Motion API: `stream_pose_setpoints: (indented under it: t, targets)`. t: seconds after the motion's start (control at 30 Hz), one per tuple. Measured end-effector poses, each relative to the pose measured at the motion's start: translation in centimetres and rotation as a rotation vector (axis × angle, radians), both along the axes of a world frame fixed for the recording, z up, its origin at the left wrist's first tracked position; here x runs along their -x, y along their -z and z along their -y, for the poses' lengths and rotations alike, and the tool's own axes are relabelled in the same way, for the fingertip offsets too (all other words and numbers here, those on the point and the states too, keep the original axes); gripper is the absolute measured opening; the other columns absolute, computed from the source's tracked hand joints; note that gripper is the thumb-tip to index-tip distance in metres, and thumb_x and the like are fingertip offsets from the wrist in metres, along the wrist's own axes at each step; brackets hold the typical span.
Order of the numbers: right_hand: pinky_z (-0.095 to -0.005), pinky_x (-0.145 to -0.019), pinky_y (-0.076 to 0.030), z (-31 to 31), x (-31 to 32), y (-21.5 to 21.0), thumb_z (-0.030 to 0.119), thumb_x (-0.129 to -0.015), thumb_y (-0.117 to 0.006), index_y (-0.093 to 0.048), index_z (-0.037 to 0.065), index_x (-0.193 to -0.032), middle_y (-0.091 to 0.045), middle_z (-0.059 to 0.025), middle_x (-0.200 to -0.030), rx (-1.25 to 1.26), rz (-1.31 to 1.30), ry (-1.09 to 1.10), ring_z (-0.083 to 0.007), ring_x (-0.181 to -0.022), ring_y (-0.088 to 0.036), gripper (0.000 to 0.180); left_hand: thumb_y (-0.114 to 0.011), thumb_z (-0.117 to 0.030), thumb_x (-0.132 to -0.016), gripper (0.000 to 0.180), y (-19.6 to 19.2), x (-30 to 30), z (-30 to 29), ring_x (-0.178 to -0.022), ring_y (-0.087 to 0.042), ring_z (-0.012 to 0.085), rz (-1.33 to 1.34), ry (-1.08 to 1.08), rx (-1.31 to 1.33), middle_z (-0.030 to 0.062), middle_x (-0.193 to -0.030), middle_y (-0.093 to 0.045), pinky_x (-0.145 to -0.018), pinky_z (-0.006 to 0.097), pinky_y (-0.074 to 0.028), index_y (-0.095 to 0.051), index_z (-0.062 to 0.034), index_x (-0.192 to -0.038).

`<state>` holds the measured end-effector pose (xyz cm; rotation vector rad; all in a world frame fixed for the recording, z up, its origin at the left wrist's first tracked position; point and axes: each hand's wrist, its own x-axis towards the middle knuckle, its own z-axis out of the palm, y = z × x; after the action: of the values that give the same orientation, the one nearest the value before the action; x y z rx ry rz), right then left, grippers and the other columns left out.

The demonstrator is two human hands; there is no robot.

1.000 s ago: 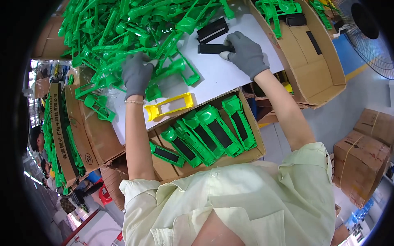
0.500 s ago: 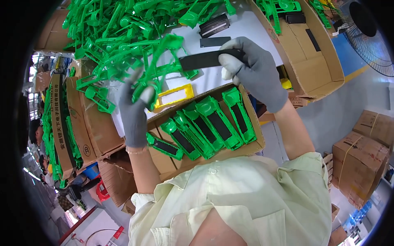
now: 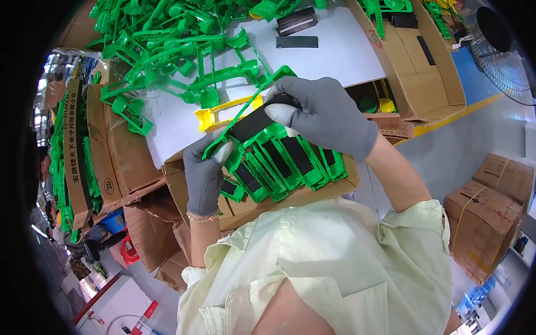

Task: Assembling green plastic stakes with solar panel components in a factory production line.

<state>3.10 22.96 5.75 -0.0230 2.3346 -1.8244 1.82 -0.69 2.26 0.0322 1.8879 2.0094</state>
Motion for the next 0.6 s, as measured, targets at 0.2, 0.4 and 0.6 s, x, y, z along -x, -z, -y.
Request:
stream_pose_setpoints:
  t: [0.2, 0.4, 0.6]
  targets:
    - [-0.0208, -0.048, -0.041, 0.0, -0.4, 0.0, 0.016, -0.087, -0.059, -0.061, -0.001, -0.095, -0.058, -0.0019, -0.060, -0.300, -0.209, -0.004, -0.0040, -0.051, -0.054, 0.018, -0.067, 0.003, -0.078, 0.027, 0.1, 0.0, -0.2, -0.080, -0.058, 0.0045, -0.038, 0.064, 0.053, 0.0003, -0.090, -0.068, -0.073, 0.020, -0.048, -0.068, 0.0005, -0.105]
    - [-0.0246, -0.048, -0.044, 0.2, -0.1, 1.0, 0.021, -0.084, -0.065, -0.060, 0.002, -0.094, -0.059, -0.0049, -0.059, -0.393, -0.191, -0.003, -0.0105, -0.047, -0.057, 0.023, -0.066, 0.002, -0.080, 0.026, -0.1, -0.6, -1.7, -0.073, -0.061, 0.0096, 0.124, -0.048, -0.113, 0.0047, -0.087, -0.066, -0.064, 0.021, -0.051, -0.066, 0.0027, -0.106]
    - [-0.0286, -0.056, -0.048, 0.1, -1.6, 1.7, 0.039, -0.066, -0.080, -0.058, 0.009, -0.105, -0.059, -0.0023, -0.065, -0.771, -0.314, 0.274, -0.0159, -0.060, -0.062, 0.055, -0.063, 0.003, -0.082, 0.022, -0.8, -1.2, -1.0, -0.071, -0.067, 0.0165, 0.106, 0.071, 0.040, 0.0089, -0.085, -0.065, -0.061, 0.022, -0.054, -0.063, 0.0059, -0.104]
